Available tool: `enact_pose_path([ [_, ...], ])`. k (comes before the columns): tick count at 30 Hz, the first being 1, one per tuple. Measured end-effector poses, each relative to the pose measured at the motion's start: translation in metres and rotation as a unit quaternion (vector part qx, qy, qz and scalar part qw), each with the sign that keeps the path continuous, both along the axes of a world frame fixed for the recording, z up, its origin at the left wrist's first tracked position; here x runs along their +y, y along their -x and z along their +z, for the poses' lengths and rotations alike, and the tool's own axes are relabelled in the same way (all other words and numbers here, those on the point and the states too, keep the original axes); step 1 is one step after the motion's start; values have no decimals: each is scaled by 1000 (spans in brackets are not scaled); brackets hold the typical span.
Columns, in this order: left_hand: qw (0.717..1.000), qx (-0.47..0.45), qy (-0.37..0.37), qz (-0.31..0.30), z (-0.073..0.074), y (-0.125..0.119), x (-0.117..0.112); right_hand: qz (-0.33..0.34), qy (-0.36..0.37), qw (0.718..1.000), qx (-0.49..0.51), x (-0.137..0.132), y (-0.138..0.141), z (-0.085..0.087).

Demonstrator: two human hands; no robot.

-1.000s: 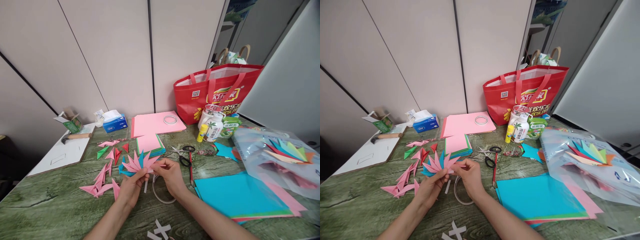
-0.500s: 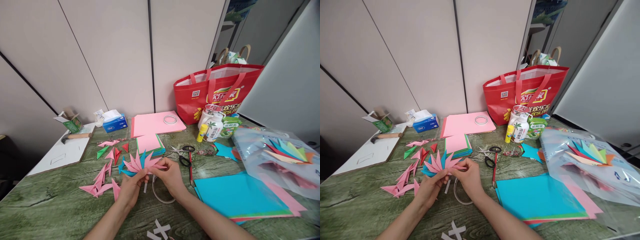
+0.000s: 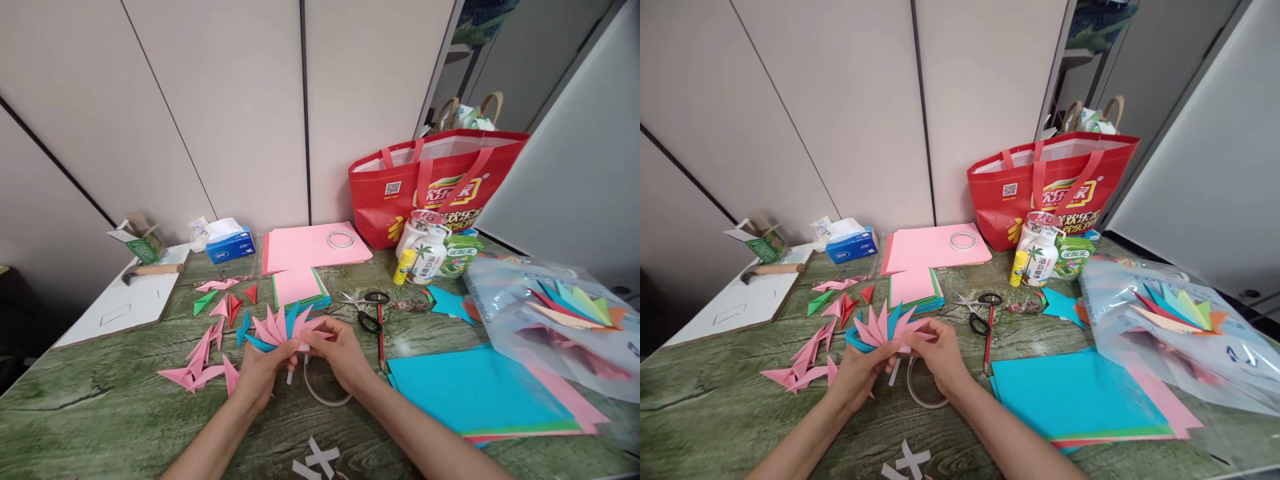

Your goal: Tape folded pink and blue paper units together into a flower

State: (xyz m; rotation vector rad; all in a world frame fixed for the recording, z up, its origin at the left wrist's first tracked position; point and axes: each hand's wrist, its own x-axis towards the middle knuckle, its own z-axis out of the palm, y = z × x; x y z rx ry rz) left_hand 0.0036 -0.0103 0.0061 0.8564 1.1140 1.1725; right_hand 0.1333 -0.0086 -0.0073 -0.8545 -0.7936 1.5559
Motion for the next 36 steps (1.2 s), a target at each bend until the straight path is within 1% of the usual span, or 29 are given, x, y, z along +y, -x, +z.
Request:
enact_pose_path([
  [4,999,28,-10,-16,-1,1,-1,-2,13,1000,-29,0,0,1],
  [8,999,37,-10,-18,2,0,-3,-11,18,1000,-22,1,-3,4],
  [11,999,30,2,-16,5,0,-4,11,27,999,-22,2,-5,4],
  [13,999,30,9,-13,4,0,-3,15,40,999,-28,3,-5,2],
  [16,999,29,12,-16,0,1,-2,-10,41,998,-41,4,-5,-2],
  [19,999,10,5,-30,-2,1,-1,-27,33,998,-44,6,-6,-3],
  [22,998,-26,6,-52,1,2,-1,-25,42,998,-42,7,-9,-1],
  [24,997,-31,15,-75,3,3,-1,-25,46,998,-45,7,-11,0],
  [26,995,-24,30,-89,5,4,-1,-26,40,997,-53,8,-11,-1],
  [30,996,-9,44,-81,4,5,0,-31,8,994,-102,9,-11,-3],
  [33,995,7,41,-86,1,5,0,-53,-36,985,-160,9,-12,-3],
  [36,995,12,44,-89,-1,4,0,-77,-53,978,-188,8,-12,-2],
])
